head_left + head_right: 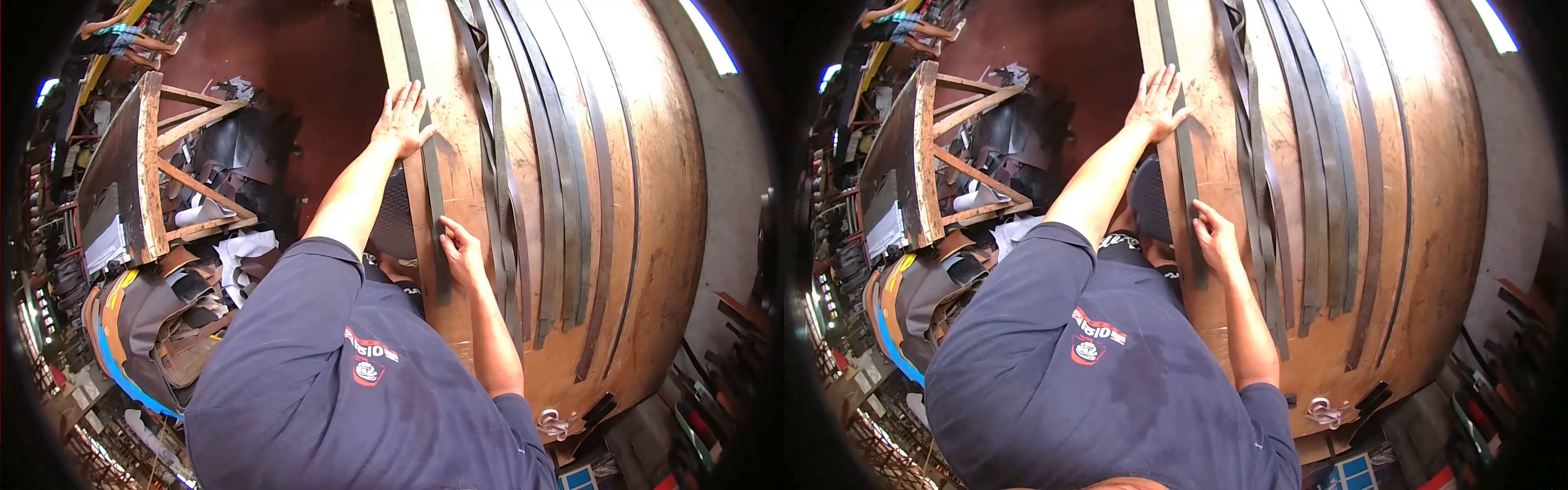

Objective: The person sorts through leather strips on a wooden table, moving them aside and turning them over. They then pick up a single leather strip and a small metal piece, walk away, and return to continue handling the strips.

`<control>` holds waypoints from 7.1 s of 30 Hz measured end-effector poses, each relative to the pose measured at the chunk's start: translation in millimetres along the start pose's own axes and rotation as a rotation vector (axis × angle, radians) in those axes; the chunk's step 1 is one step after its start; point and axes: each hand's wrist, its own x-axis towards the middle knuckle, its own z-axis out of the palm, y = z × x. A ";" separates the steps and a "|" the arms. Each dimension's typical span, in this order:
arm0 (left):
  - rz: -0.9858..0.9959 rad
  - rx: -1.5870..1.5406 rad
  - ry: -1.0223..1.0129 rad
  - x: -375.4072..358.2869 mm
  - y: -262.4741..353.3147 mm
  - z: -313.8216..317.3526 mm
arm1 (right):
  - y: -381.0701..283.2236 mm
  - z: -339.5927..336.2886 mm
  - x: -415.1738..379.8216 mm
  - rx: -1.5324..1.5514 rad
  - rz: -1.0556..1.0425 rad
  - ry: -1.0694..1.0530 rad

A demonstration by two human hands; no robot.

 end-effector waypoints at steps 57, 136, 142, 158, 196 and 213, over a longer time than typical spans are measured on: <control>0.436 -0.113 0.278 -29.6 7.6 17.9 | -13.7 29.7 -5.9 -0.167 0.040 0.343; 1.610 -0.556 -0.132 -57.7 68.9 -2.6 | -14.9 93.0 -32.3 -0.149 0.200 1.152; 1.637 -0.559 -0.134 -59.2 70.2 0.3 | -13.6 97.8 -33.0 -0.124 0.159 1.219; 1.530 -0.569 -0.193 -68.0 67.0 -8.3 | 24.8 123.2 -120.9 -0.169 0.275 1.815; 1.272 -0.517 -0.035 -129.6 77.8 -11.7 | 25.0 114.9 -132.5 -0.768 0.132 1.080; 0.685 -0.114 -0.053 -150.2 42.2 -6.9 | 14.2 111.4 -106.1 -0.875 0.096 0.583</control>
